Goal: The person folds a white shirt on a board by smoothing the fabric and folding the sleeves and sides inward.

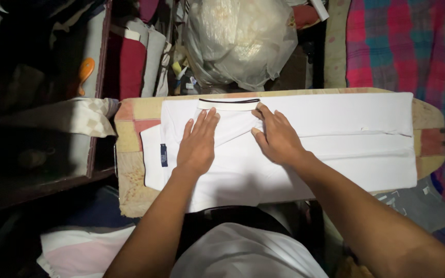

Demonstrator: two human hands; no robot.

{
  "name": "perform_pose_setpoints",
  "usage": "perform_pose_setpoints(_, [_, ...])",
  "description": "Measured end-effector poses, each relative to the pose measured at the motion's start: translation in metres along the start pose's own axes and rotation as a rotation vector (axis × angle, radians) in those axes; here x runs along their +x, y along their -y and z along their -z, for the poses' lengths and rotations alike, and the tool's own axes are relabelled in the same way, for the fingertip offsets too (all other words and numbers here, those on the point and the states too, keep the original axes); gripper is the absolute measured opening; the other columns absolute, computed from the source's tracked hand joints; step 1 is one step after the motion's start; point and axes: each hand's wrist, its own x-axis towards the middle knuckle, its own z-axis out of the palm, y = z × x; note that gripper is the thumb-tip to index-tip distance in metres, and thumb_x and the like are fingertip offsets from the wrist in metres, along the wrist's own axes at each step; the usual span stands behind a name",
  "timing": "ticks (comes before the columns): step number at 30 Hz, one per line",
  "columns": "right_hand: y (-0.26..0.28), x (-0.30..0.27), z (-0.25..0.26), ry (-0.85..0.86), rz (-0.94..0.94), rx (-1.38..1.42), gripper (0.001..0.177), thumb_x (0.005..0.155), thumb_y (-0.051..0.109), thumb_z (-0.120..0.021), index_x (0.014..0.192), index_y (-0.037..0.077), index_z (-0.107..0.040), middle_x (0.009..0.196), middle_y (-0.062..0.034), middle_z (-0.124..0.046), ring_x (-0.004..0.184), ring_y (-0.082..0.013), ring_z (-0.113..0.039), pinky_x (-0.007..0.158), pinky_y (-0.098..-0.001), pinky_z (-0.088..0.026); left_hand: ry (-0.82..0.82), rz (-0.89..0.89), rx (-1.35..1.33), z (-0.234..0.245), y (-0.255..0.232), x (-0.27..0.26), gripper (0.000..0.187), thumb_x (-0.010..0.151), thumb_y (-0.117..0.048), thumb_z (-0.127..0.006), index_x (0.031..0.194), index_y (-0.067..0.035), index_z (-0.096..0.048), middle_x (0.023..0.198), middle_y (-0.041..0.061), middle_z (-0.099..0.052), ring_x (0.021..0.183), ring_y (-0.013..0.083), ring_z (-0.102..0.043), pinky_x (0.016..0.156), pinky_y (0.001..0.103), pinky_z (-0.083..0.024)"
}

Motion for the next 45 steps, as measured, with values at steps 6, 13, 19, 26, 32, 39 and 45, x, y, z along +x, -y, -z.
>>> perform_pose_setpoints(6, [0.007,-0.006,0.008,0.093,-0.052,0.037,0.06,0.1,0.021,-0.049,0.151,-0.003,-0.029,0.148,-0.0182,-0.056,0.129,-0.0354,-0.056,0.126,-0.0492,-0.02,0.1,0.024,0.069,0.013,0.008,-0.003,0.054,0.104,-0.024,-0.037,0.157,-0.013,-0.032,0.168,0.002,-0.024,0.155,0.0208,-0.019,0.122,0.057,-0.011])
perform_pose_setpoints(13, [0.017,-0.024,0.002,0.007,0.098,-0.121,0.056,0.096,0.013,-0.05,0.15,0.002,-0.037,0.149,-0.0261,-0.048,0.146,-0.0373,-0.04,0.122,-0.0525,-0.018,-0.045,0.062,0.083,0.014,0.006,-0.013,0.052,0.095,-0.007,-0.047,0.147,-0.01,-0.046,0.16,0.011,-0.039,0.152,0.0295,-0.028,0.121,0.061,-0.012])
perform_pose_setpoints(19, [0.012,-0.055,-0.007,-0.016,0.041,-0.078,0.059,0.092,0.005,-0.048,0.149,-0.001,-0.037,0.151,-0.0245,-0.047,0.148,-0.0373,-0.035,0.121,-0.0525,-0.02,-0.235,-0.097,-0.223,-0.001,-0.022,-0.009,0.047,0.088,0.006,-0.053,0.133,-0.005,-0.061,0.14,0.015,-0.059,0.139,0.0329,-0.05,0.115,0.048,-0.037])
perform_pose_setpoints(26, [0.003,-0.075,-0.01,-0.013,-0.049,-0.035,0.059,0.094,0.006,-0.047,0.151,-0.003,-0.035,0.153,-0.0232,-0.044,0.146,-0.0333,-0.038,0.122,-0.0499,-0.023,-0.257,-0.273,-0.34,-0.019,-0.053,0.018,0.039,0.093,0.001,-0.055,0.131,-0.006,-0.064,0.142,0.013,-0.062,0.137,0.0312,-0.054,0.112,0.047,-0.04])
perform_pose_setpoints(32, [-0.002,-0.081,-0.012,0.009,-0.12,-0.049,0.057,0.097,0.009,-0.047,0.15,-0.005,-0.033,0.154,-0.0223,-0.042,0.143,-0.033,-0.04,0.119,-0.0516,-0.023,-0.03,-0.161,-0.219,-0.025,-0.06,0.041,0.047,0.095,0.001,-0.048,0.141,-0.007,-0.055,0.15,0.013,-0.055,0.145,0.0283,-0.044,0.117,0.048,-0.029])
perform_pose_setpoints(39, [-0.002,-0.091,-0.009,-0.016,-0.166,-0.051,0.058,0.097,0.011,-0.048,0.15,-0.005,-0.033,0.151,-0.0238,-0.047,0.142,-0.0363,-0.042,0.121,-0.0521,-0.025,0.096,-0.152,-0.22,-0.021,-0.053,0.033,0.054,0.099,-0.009,-0.047,0.152,-0.002,-0.036,0.157,0.016,-0.042,0.152,0.0269,-0.032,0.122,0.047,-0.022])
perform_pose_setpoints(45, [0.011,-0.053,-0.019,-0.11,0.056,-0.036,0.058,0.095,0.008,-0.051,0.15,-0.007,-0.037,0.15,-0.0299,-0.045,0.142,-0.0428,-0.04,0.119,-0.0514,-0.026,0.088,-0.159,-0.26,-0.023,-0.05,0.032,0.058,0.099,-0.006,-0.046,0.155,-0.002,-0.031,0.16,0.016,-0.039,0.153,0.0274,-0.031,0.123,0.046,-0.021])
